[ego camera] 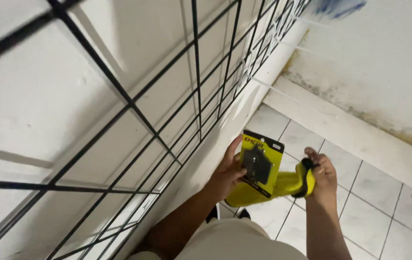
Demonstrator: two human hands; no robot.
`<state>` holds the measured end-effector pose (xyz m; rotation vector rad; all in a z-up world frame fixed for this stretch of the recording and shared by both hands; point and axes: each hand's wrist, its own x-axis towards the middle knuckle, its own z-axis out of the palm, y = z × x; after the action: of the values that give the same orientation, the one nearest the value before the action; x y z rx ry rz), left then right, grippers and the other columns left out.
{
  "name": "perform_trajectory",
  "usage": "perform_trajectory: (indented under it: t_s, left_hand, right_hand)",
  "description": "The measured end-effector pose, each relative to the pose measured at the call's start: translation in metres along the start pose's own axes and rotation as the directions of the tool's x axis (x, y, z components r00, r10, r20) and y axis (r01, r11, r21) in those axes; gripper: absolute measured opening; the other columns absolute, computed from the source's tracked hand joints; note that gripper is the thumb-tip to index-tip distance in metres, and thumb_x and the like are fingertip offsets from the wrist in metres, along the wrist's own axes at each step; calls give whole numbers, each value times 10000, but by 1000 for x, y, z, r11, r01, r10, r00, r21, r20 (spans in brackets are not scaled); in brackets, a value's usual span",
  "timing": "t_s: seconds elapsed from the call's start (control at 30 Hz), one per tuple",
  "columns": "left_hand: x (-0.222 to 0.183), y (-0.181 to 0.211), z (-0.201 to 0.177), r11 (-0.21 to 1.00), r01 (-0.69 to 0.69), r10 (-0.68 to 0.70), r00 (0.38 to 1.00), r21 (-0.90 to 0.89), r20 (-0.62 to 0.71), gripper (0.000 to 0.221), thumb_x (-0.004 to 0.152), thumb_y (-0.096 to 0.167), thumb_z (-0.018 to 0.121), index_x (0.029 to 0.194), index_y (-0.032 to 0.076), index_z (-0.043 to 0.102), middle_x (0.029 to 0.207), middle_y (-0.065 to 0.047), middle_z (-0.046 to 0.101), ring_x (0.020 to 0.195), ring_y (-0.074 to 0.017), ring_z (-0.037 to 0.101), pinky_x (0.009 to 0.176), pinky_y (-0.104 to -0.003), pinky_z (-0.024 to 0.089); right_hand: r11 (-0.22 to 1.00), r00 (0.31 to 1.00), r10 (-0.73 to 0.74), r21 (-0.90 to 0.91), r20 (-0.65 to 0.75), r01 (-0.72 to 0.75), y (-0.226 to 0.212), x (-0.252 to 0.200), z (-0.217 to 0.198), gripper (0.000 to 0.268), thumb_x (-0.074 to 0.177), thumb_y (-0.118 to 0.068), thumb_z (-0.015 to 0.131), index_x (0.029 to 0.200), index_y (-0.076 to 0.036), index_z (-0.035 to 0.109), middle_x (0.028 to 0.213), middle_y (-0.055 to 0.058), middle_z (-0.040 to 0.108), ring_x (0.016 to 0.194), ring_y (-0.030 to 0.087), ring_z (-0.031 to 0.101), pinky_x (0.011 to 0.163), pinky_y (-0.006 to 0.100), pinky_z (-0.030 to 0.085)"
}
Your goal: Wiping down packaged automotive parts like light bulbs and brake pads with a cloth before organizing them on a wire rack.
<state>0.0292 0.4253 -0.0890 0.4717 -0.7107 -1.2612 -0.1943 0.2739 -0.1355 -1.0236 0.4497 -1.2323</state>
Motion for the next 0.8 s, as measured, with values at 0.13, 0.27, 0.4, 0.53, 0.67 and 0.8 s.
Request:
perform_trajectory:
  t_s: [0.13,0.27,0.4,0.53,0.67,0.8]
  left_hand:
    - [7,-3,24,980,172,-166,984,100,-71,754,1052,318,554,1678,252,139,1655,-177,232,1545,-334,106,1209,-405,120]
    - [6,-55,-25,863,202,-200,978,-463,53,630,1018,520,545,1431,84,354,1214,-153,474,1011,-218,473,807,-342,386]
    - [-5,-97,-96,966,5,-15,999,-258,-35,489,1117,263,405,1535,22,324,1455,-135,525,1265,-155,557,1225,-336,335]
    - [-2,-93,-73,361,541,-97,832,-759,547,504,1023,582,494,1308,171,559,1096,130,674,904,-37,672,760,-370,498]
    - [-6,-59,-44,755,-489,448,871,437,202,791,661,294,913,1245,-87,539,1098,-161,700,1019,-253,693,961,-350,531]
    - [0,-66,-65,591,322,-239,946,-740,221,492,1135,352,378,1522,59,456,1389,-132,622,1115,-183,686,902,-239,574]
  right_hand:
    - [987,986,-91,-145,-142,71,0,-21,85,172,1026,-250,660,906,-156,580,1255,50,645,1011,107,677,911,232,537]
    - [559,768,-499,-528,401,639,35,-53,117,199,901,-36,715,1084,27,760,1124,210,658,1058,375,659,993,487,491]
    - [179,616,-377,-599,692,781,28,-77,127,305,945,-94,668,1235,-165,730,1319,65,698,1249,266,642,1248,512,132]
    - [101,649,-326,-657,687,747,-2,-62,125,321,1033,-321,567,1280,-167,701,1390,62,667,1335,240,582,1244,540,-87]
    - [6,638,-268,-661,722,750,-9,-67,133,464,1050,-429,479,1407,-175,630,1476,67,606,1419,272,502,1218,557,-121]
    - [37,608,-244,-619,755,784,4,-91,134,501,919,-375,686,1400,-255,621,1484,-11,588,1417,222,486,1232,587,-29]
